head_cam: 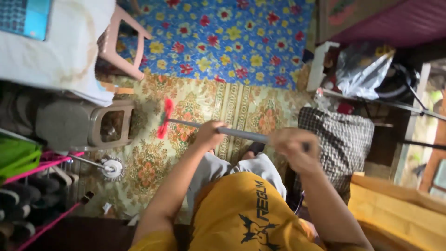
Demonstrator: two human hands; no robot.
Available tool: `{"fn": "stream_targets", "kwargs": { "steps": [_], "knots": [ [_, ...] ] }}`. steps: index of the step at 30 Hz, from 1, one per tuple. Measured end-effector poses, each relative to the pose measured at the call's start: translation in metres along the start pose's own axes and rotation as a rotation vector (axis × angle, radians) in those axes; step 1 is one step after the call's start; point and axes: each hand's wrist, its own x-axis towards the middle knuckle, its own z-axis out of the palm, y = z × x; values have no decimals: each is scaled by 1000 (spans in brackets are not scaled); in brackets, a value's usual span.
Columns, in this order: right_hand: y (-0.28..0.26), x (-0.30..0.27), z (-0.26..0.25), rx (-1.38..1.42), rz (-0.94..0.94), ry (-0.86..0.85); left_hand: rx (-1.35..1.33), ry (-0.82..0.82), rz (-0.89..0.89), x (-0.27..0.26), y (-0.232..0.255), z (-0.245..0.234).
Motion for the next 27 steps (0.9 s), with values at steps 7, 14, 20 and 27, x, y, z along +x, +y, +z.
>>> {"fn": "stream_targets", "kwargs": {
  "steps": [7,14,20,27],
  "knots": [
    [-84,-7,51,-53,-255,272,-119,-339,262,28,82,51],
    [-37,-16,39,-313,-157,214,21,-370,325,53,19,90],
    [10,-37,-9,-317,-105,208,176,-319,146,50,-38,62],
    [-94,-32,-39,-90,-282,316,52,-272,421,73,92,90]
  ]
}}
